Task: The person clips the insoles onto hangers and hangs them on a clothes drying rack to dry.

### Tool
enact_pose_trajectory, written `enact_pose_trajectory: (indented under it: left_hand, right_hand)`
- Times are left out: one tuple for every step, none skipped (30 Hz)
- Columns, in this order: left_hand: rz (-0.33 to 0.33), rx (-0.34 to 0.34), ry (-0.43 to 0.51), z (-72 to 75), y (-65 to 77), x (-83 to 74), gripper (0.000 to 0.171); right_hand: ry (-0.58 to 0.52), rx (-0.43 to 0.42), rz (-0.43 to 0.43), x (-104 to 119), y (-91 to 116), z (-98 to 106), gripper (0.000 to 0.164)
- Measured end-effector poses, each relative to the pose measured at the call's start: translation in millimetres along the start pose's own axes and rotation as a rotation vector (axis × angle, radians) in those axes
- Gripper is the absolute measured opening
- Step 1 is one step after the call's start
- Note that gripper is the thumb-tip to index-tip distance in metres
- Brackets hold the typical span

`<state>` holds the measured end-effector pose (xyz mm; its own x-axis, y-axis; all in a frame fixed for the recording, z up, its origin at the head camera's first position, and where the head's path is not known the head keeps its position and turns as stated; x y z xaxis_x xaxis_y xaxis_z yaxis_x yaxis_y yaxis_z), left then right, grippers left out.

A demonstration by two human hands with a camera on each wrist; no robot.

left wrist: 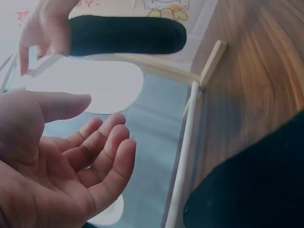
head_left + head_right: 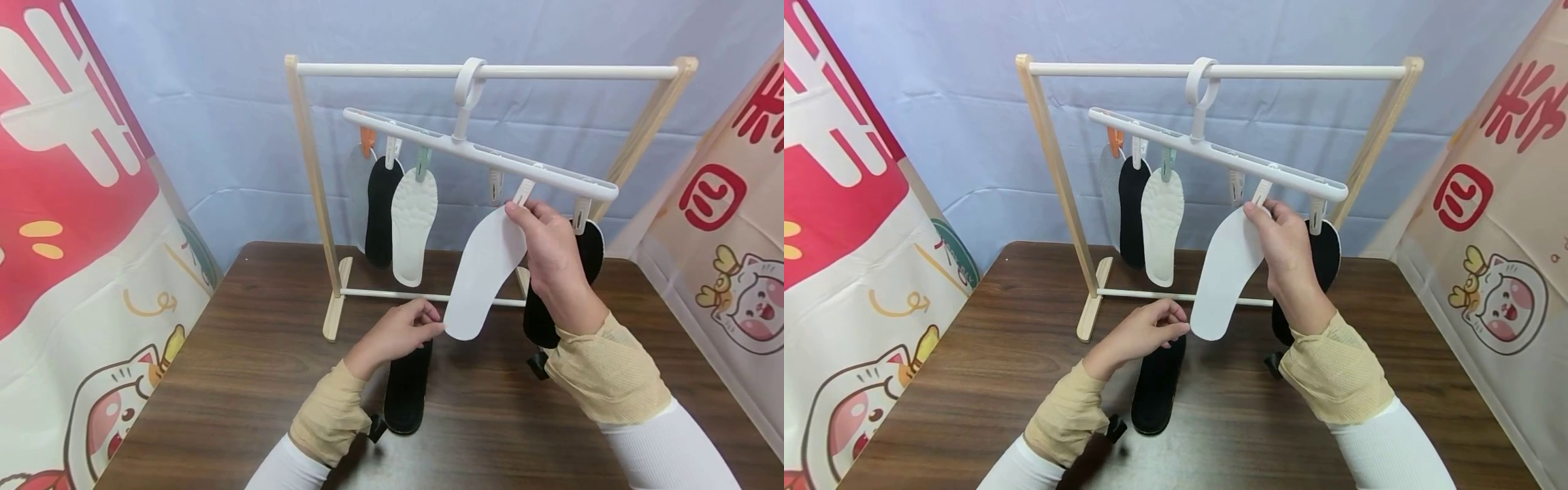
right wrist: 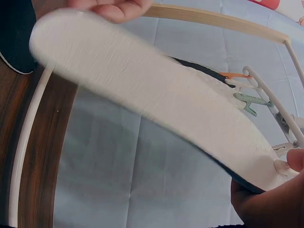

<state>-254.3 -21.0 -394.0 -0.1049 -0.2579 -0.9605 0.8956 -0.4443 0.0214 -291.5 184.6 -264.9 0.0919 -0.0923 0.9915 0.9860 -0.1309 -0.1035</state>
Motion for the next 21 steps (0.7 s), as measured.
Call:
enact_pose_trajectory:
  left_hand:
    - [0.006,-0.008,-0.009,2.7,0.8,2.1,0.017]
    - [0.013,-0.018,-0.026,5.7,1.6,4.7,0.017]
    - [0.016,-0.029,-0.053,8.8,2.2,7.6,0.017]
    - [0.025,-0.042,-0.079,11.8,3.0,10.5,0.017]
    - [0.034,-0.051,-0.108,14.4,3.7,13.8,0.018]
    - [0.043,-0.059,-0.136,16.6,4.5,16.8,0.018]
    - [0.053,-0.063,-0.159,18.6,5.1,20.0,0.018]
    - [0.063,-0.064,-0.181,20.2,5.8,23.2,0.018]
    - [0.074,-0.063,-0.196,21.5,6.4,26.4,0.019]
    - [0.090,-0.060,-0.207,22.5,7.3,29.4,0.019]
    - [0.102,-0.057,-0.215,23.6,8.1,32.3,0.019]
    - [0.113,-0.056,-0.222,24.6,8.9,34.7,0.020]
    - [0.122,-0.055,-0.225,25.6,9.7,37.0,0.020]
    - [0.127,-0.055,-0.230,26.6,10.5,38.9,0.021]
    - [0.132,-0.056,-0.231,27.6,11.3,40.7,0.021]
    - [0.136,-0.058,-0.232,28.6,12.1,42.0,0.021]
    - [0.140,-0.062,-0.231,29.6,12.9,43.5,0.021]
    - [0.143,-0.066,-0.230,30.5,13.6,44.8,0.021]
    - [0.144,-0.070,-0.231,31.3,14.3,45.9,0.021]
    - [0.146,-0.074,-0.234,32.1,14.9,47.2,0.021]
    - [0.151,-0.080,-0.240,32.8,15.3,48.6,0.021]
  right_hand:
    - [0.006,0.002,-0.003,-0.1,0.2,0.4,0.024]
    - [0.013,0.001,-0.007,-0.3,0.2,0.7,0.023]
    - [0.020,0.000,-0.013,-0.7,0.3,1.0,0.024]
    - [0.030,-0.002,-0.021,-1.2,0.2,1.4,0.024]
    - [0.039,-0.001,-0.030,-2.0,0.2,1.7,0.026]
    - [0.053,0.000,-0.040,-2.9,0.1,2.1,0.029]
    - [0.068,0.003,-0.049,-3.7,0.3,2.3,0.032]
    - [0.082,0.005,-0.058,-4.5,0.3,2.4,0.037]
    - [0.095,0.008,-0.066,-5.3,0.4,2.6,0.041]
    - [0.108,0.012,-0.072,-5.9,0.5,2.6,0.045]
    - [0.117,0.016,-0.076,-6.4,0.7,2.7,0.048]
    - [0.126,0.018,-0.078,-6.8,0.8,2.7,0.049]
    - [0.128,0.020,-0.078,-7.1,0.9,2.7,0.048]
    - [0.127,0.020,-0.079,-7.3,1.1,2.8,0.046]
    - [0.123,0.019,-0.080,-7.8,1.6,3.1,0.043]
    - [0.125,0.020,-0.080,-8.3,1.9,3.2,0.040]
    - [0.127,0.022,-0.079,-8.9,2.3,3.3,0.037]
    - [0.129,0.022,-0.078,-9.6,2.7,3.5,0.033]
    - [0.123,0.023,-0.077,-10.2,3.3,3.5,0.032]
    - [0.116,0.023,-0.077,-10.8,4.1,3.5,0.030]
    - [0.113,0.023,-0.076,-11.4,4.7,3.6,0.029]
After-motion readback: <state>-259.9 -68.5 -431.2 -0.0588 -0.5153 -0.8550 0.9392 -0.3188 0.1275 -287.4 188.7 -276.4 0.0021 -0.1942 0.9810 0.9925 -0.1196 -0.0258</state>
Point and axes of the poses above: each hand's wrist, its own y-axis away from the middle knuckle, its own z-axis out of the back of the hand, x = y × z, the point moved 7 cm from there along -y, towards the middle knuckle, and after that the axes turned 12 degrees about y, right-handed, at the moved point
